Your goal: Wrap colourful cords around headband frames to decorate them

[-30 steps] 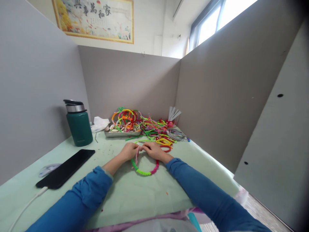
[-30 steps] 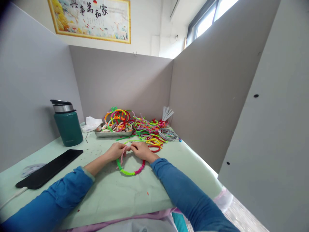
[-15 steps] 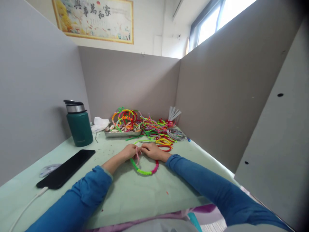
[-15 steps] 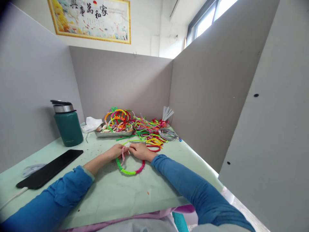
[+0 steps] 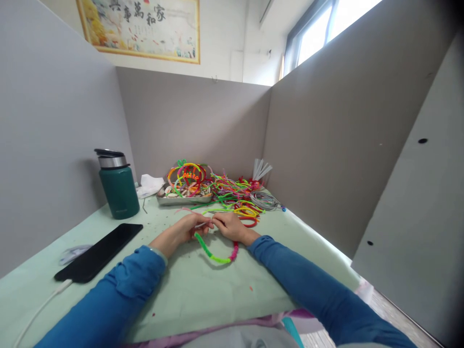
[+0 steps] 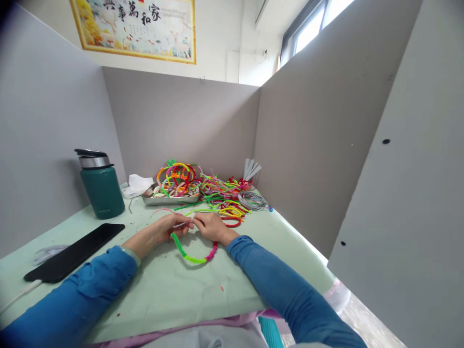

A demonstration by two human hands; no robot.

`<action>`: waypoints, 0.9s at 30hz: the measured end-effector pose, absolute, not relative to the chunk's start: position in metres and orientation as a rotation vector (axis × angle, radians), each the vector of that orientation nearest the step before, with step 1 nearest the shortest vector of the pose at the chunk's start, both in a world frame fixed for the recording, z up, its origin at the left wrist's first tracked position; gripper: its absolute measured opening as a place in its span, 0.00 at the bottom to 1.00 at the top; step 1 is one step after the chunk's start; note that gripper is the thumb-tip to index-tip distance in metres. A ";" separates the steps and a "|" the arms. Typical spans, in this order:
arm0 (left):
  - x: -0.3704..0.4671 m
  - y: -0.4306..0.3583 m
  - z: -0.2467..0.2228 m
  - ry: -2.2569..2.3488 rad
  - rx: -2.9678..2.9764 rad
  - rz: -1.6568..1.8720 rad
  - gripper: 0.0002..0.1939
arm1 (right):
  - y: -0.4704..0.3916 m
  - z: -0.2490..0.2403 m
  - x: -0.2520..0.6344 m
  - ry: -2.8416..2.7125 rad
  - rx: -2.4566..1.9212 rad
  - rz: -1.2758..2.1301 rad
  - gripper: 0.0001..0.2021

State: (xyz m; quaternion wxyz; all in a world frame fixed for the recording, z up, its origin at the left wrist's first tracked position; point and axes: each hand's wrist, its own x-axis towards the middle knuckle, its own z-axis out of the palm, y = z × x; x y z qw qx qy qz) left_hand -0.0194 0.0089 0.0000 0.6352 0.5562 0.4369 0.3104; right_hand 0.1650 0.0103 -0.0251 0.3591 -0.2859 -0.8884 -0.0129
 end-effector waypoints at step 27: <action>-0.007 0.001 0.006 1.221 1.244 1.022 0.18 | 0.014 -0.026 0.168 -2.197 -0.863 0.083 0.14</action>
